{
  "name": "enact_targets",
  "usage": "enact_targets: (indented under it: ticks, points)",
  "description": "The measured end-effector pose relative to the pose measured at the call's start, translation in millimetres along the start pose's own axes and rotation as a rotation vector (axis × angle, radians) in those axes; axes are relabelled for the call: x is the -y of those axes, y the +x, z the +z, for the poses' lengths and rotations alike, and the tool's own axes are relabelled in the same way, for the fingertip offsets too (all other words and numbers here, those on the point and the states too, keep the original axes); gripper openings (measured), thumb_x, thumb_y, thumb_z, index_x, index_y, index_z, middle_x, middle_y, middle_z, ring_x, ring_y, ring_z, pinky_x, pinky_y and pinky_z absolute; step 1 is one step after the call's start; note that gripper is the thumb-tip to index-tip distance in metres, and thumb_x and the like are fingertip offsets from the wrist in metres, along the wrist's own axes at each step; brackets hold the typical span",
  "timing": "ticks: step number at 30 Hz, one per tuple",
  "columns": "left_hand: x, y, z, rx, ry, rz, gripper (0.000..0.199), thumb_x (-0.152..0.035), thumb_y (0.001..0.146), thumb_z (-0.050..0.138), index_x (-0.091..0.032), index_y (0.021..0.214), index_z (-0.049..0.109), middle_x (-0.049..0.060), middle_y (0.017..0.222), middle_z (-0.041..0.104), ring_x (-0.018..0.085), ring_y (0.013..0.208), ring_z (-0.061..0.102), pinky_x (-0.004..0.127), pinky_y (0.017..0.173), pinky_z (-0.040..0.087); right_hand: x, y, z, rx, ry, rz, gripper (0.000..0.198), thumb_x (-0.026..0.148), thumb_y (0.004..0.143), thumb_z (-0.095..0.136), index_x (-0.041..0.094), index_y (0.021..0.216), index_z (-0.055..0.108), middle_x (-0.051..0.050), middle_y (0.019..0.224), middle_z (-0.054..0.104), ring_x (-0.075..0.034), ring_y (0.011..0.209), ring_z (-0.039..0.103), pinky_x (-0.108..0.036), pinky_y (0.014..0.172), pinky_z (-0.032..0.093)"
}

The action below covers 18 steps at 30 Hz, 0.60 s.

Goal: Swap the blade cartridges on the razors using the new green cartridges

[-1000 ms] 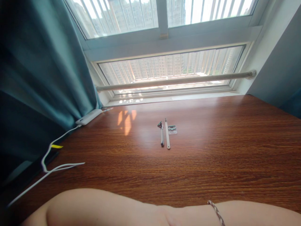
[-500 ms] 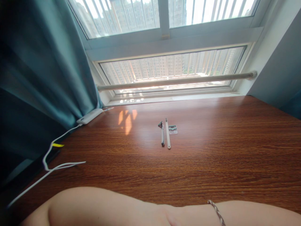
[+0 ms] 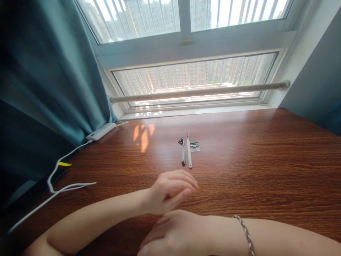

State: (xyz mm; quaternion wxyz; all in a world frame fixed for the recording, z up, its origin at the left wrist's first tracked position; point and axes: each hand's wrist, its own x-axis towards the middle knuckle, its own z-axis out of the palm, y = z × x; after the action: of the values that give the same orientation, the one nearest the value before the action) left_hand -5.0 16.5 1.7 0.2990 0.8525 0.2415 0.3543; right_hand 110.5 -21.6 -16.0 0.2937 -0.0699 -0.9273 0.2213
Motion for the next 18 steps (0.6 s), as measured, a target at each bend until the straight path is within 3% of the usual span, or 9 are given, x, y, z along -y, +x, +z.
enact_targets:
  ticks: [1,2,4,6,8,10,14,18]
  points:
    - [13.4,7.3,-10.8,-0.204,-0.015,-0.178,0.014,-0.032,0.070,0.060,-0.020,0.075,0.066,0.004,0.077,0.065,0.015,0.074,0.059,0.025,0.070,0.048,-8.4,-0.7,-5.0,-0.024,-0.034,0.046,0.017,0.028,0.085,0.044,0.020,0.094,0.057,-0.003,0.079,0.060,-0.012,0.071,0.054,-0.026,0.067,0.044]
    - [28.2,13.6,-21.5,-0.295,-0.009,-0.247,0.016,-0.033,0.071,0.060,-0.018,0.076,0.065,0.006,0.079,0.065,0.016,0.075,0.059,0.026,0.070,0.047,-18.6,-1.5,-11.2,-0.064,-0.095,0.115,0.017,0.024,0.085,0.043,0.019,0.092,0.057,-0.003,0.073,0.059,-0.013,0.069,0.053,-0.027,0.067,0.043]
    - [58.2,22.2,-39.4,-0.388,-0.003,-0.329,0.020,-0.033,0.076,0.053,-0.015,0.074,0.064,0.007,0.078,0.064,0.016,0.073,0.058,0.027,0.069,0.046,-42.1,-3.6,-24.6,-0.183,-0.301,0.312,0.019,0.018,0.085,0.040,0.016,0.090,0.058,-0.006,0.075,0.060,-0.016,0.073,0.051,-0.030,0.070,0.042]
    - [82.8,25.5,-49.1,-0.459,-0.046,-0.455,0.025,-0.034,0.076,0.052,-0.014,0.067,0.063,0.005,0.065,0.061,0.014,0.061,0.056,0.026,0.061,0.046,-63.4,-6.4,-35.1,-0.221,-0.520,0.390,0.021,0.020,0.084,0.042,0.015,0.096,0.058,-0.010,0.090,0.060,-0.020,0.088,0.048,-0.036,0.080,0.039]
    - [97.2,25.4,-49.7,-0.453,-0.117,-0.526,0.030,-0.035,0.079,0.047,-0.012,0.069,0.062,0.002,0.052,0.057,0.012,0.048,0.053,0.025,0.053,0.045,-77.6,-9.4,-39.5,-0.181,-0.647,0.424,0.030,0.030,0.079,0.050,0.016,0.106,0.056,-0.014,0.111,0.053,-0.027,0.103,0.041,-0.043,0.085,0.035]
    - [101.5,24.2,-43.9,-0.423,-0.214,-0.579,0.032,-0.036,0.080,0.043,-0.011,0.074,0.062,0.003,0.052,0.058,0.012,0.048,0.055,0.025,0.052,0.046,-84.0,-11.9,-38.4,-0.124,-0.686,0.446,0.038,0.035,0.077,0.053,0.019,0.111,0.053,-0.014,0.120,0.046,-0.030,0.110,0.034,-0.047,0.087,0.033]
    - [96.8,23.7,-29.8,-0.358,-0.392,-0.670,0.024,-0.031,0.077,0.049,-0.010,0.081,0.060,0.009,0.078,0.064,0.015,0.057,0.062,0.027,0.055,0.050,-87.8,-14.9,-32.5,-0.077,-0.686,0.480,0.031,0.030,0.081,0.048,0.022,0.110,0.055,-0.012,0.115,0.049,-0.029,0.110,0.034,-0.047,0.089,0.031]
    - [96.1,24.5,-26.4,-0.333,-0.512,-0.708,0.023,-0.027,0.073,0.056,-0.011,0.089,0.060,0.012,0.096,0.062,0.015,0.063,0.063,0.027,0.060,0.051,-94.3,-17.0,-31.1,-0.102,-0.677,0.458,0.028,0.020,0.084,0.043,0.021,0.109,0.056,-0.010,0.100,0.057,-0.024,0.103,0.041,-0.043,0.087,0.035]
